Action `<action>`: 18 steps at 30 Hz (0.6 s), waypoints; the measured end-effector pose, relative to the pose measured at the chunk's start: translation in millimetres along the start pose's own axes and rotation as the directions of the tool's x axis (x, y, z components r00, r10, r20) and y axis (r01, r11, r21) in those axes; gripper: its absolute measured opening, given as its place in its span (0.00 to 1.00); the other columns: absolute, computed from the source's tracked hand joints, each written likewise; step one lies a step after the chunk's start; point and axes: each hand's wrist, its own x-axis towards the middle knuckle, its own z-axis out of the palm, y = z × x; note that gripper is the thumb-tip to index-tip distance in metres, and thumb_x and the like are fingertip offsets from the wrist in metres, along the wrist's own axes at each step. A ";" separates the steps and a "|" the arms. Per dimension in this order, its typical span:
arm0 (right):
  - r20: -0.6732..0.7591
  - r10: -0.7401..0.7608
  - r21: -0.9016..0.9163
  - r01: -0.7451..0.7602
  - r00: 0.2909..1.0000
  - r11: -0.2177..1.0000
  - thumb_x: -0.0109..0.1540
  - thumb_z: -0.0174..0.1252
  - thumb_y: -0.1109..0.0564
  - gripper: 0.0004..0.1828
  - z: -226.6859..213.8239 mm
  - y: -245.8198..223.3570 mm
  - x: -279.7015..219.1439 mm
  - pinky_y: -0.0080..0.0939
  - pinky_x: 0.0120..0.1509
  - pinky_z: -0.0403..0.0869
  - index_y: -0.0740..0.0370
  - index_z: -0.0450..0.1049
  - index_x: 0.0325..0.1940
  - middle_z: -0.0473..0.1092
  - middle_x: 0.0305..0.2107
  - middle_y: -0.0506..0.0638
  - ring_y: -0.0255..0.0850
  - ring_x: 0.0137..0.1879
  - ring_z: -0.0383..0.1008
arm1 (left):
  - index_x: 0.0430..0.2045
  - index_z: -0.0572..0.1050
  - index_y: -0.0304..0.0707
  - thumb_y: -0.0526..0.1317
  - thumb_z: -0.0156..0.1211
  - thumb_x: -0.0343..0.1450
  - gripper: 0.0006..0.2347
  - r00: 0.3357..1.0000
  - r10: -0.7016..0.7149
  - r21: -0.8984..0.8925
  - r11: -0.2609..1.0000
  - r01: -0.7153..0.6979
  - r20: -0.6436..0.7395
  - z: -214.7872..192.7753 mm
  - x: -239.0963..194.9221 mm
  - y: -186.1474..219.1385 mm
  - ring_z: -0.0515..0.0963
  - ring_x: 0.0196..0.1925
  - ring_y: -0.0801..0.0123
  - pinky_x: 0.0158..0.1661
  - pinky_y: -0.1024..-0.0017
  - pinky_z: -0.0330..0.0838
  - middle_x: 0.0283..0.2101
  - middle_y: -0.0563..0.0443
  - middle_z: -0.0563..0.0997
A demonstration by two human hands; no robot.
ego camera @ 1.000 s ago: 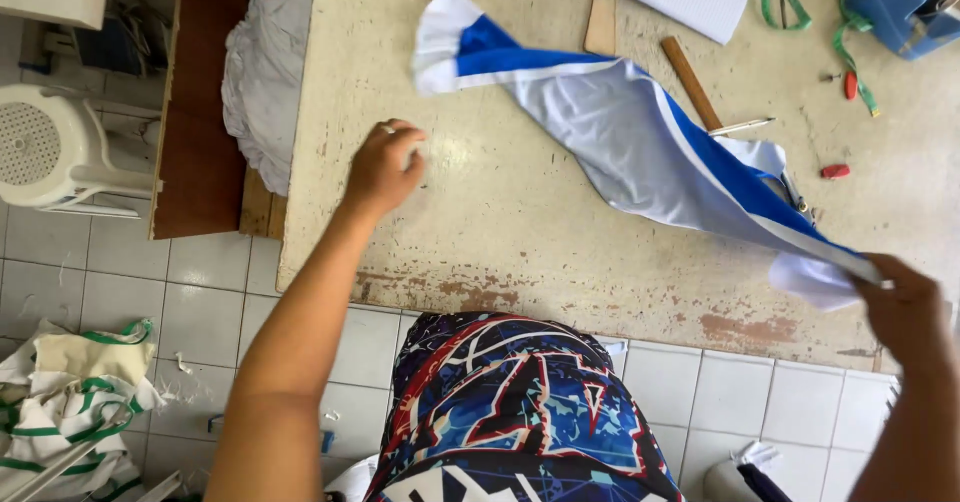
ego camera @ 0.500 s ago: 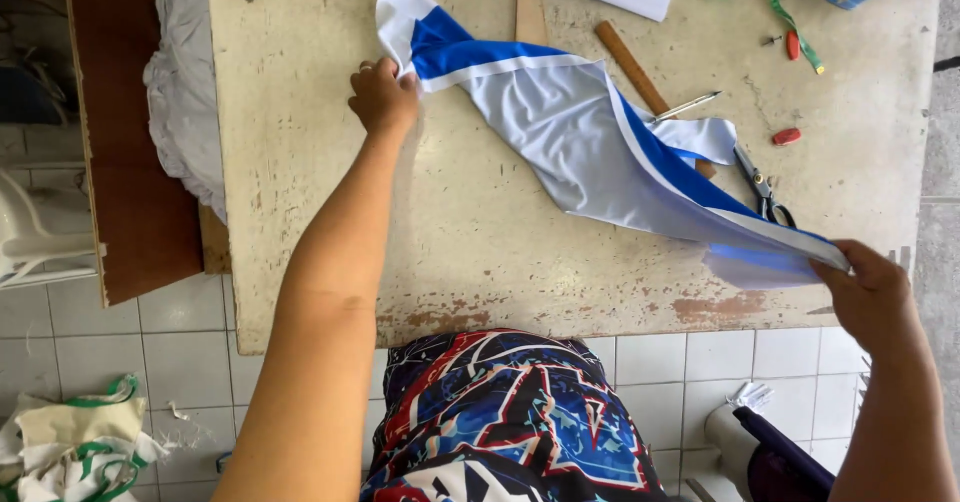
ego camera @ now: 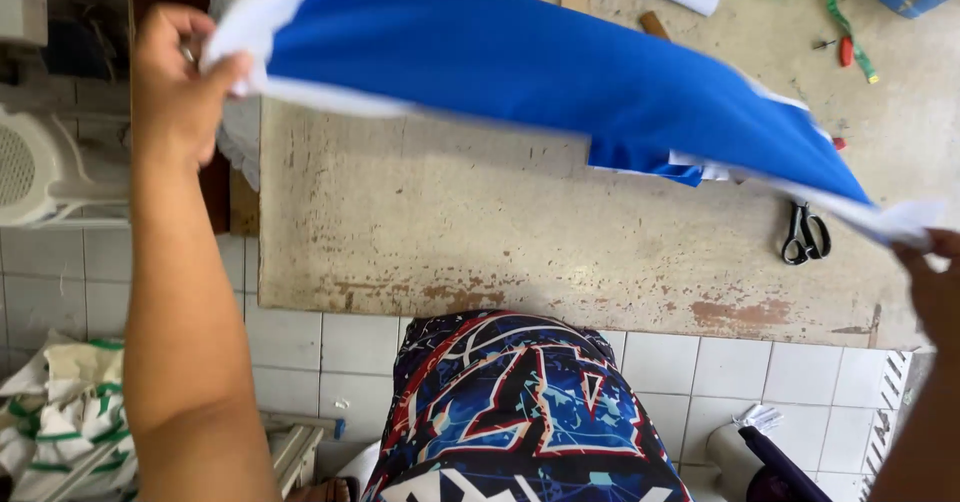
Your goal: Marking fabric with a ruler and pen before cutting it into specific shapes using scissors on a workshop table.
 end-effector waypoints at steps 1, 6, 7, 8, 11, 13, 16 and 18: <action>0.003 -0.017 -0.015 0.017 1.000 1.000 0.75 0.62 0.60 0.11 19.4 -15.9 -20.8 0.49 0.52 0.65 0.69 0.71 0.59 0.69 0.45 0.60 0.51 0.49 0.68 | 0.39 0.65 0.44 0.29 0.60 0.68 0.12 0.996 -0.087 0.109 0.990 0.087 -0.001 -5.9 -24.0 -4.5 0.73 0.42 0.66 0.27 0.76 0.69 0.46 0.48 0.70; 0.106 -0.127 -0.133 0.141 0.986 0.981 0.67 0.66 0.63 0.10 56.7 -76.5 -67.3 0.46 0.44 0.71 0.65 0.78 0.52 0.72 0.47 0.60 0.47 0.41 0.71 | 0.42 0.67 0.44 0.31 0.61 0.66 0.14 0.948 -0.319 0.148 0.937 0.316 -0.004 -0.3 -93.2 -90.6 0.74 0.42 0.66 0.36 0.75 0.70 0.47 0.48 0.73; 0.140 -0.129 -0.198 0.155 0.982 0.968 0.65 0.66 0.61 0.10 64.9 -79.1 -73.1 0.46 0.40 0.71 0.60 0.79 0.50 0.72 0.47 0.60 0.46 0.32 0.71 | 0.43 0.68 0.42 0.33 0.62 0.65 0.15 0.949 -0.314 0.201 0.930 0.309 -0.004 -0.2 -104.4 -114.0 0.72 0.45 0.66 0.41 0.73 0.67 0.47 0.51 0.72; 0.148 -0.131 -0.196 0.159 0.980 0.968 0.65 0.66 0.61 0.10 66.1 -92.3 -74.5 0.46 0.40 0.71 0.60 0.79 0.50 0.72 0.47 0.60 0.46 0.32 0.71 | 0.43 0.68 0.42 0.33 0.62 0.65 0.15 0.947 -0.320 0.202 0.927 0.315 -0.009 2.9 -113.3 -105.4 0.72 0.45 0.66 0.41 0.73 0.67 0.47 0.51 0.72; 0.377 0.081 -0.311 0.044 0.923 0.949 0.61 0.60 0.53 0.21 71.2 -140.1 -76.9 0.65 0.61 0.62 0.53 0.73 0.59 0.67 0.52 0.67 0.65 0.58 0.62 | 0.45 0.68 0.46 0.36 0.59 0.67 0.14 0.843 -0.538 0.376 0.783 0.495 0.011 7.3 -132.7 -73.6 0.67 0.61 0.58 0.51 0.64 0.63 0.55 0.48 0.71; 0.419 0.119 -0.310 0.018 0.900 0.951 0.58 0.59 0.47 0.28 71.8 -178.3 -78.4 0.70 0.61 0.62 0.55 0.70 0.61 0.63 0.58 0.68 0.68 0.63 0.59 | 0.49 0.67 0.47 0.34 0.52 0.69 0.14 0.674 -0.738 0.501 0.597 0.627 0.036 10.5 -135.3 -46.1 0.69 0.57 0.58 0.49 0.64 0.64 0.59 0.47 0.68; 0.362 -0.102 -0.194 0.182 0.926 0.964 0.64 0.57 0.51 0.18 90.0 -188.3 -69.3 0.59 0.54 0.66 0.61 0.74 0.55 0.71 0.48 0.59 0.56 0.54 0.68 | 0.53 0.67 0.51 0.36 0.52 0.69 0.17 0.613 -0.790 0.676 0.452 0.582 0.000 -0.1 -131.2 -59.1 0.73 0.47 0.57 0.40 0.61 0.66 0.50 0.48 0.73; 0.328 -0.160 -0.120 0.209 0.931 0.970 0.65 0.57 0.55 0.16 104.7 -224.1 -55.7 0.55 0.49 0.69 0.64 0.74 0.54 0.71 0.47 0.60 0.54 0.51 0.69 | 0.51 0.68 0.45 0.38 0.57 0.68 0.17 0.729 -0.684 0.724 0.510 0.464 0.014 -2.8 -122.1 -79.2 0.67 0.52 0.53 0.43 0.57 0.65 0.50 0.43 0.70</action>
